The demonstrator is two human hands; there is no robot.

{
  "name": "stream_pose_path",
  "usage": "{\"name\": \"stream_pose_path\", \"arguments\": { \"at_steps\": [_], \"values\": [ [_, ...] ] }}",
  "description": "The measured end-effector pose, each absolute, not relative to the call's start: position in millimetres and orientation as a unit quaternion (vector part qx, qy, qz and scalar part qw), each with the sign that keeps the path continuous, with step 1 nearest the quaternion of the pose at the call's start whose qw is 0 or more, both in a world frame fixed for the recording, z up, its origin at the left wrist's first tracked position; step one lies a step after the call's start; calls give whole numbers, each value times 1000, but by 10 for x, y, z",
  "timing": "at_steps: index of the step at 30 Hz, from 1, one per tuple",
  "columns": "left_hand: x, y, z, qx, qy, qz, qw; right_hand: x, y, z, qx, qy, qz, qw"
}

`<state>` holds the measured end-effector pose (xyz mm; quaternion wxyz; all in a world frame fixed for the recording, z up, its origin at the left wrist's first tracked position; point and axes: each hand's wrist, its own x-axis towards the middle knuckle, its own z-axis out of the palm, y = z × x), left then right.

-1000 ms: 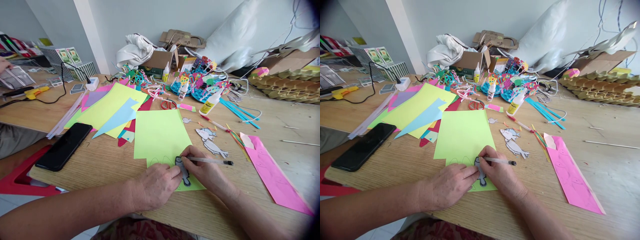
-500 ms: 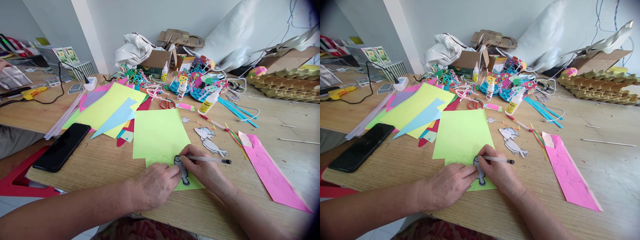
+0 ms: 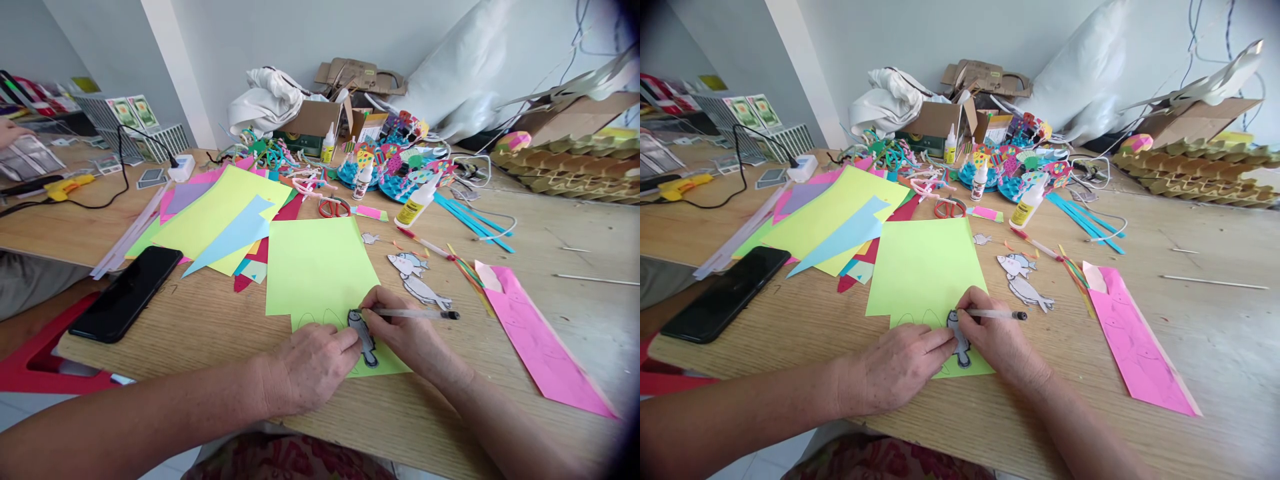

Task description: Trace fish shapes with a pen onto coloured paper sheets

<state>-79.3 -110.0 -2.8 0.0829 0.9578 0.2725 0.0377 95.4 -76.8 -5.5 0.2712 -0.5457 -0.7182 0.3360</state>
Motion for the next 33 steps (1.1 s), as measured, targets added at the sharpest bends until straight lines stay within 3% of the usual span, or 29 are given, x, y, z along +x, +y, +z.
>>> {"name": "stream_pose_path", "arguments": {
  "at_steps": [22,33],
  "values": [
    [-784,-1029,63,950,294,0,105,931,-788,-22,-555,-746,284,234],
    [-764,-1016,44,946,309,-10,102,946,-789,-74,-559,-716,319,269]
  ]
}}
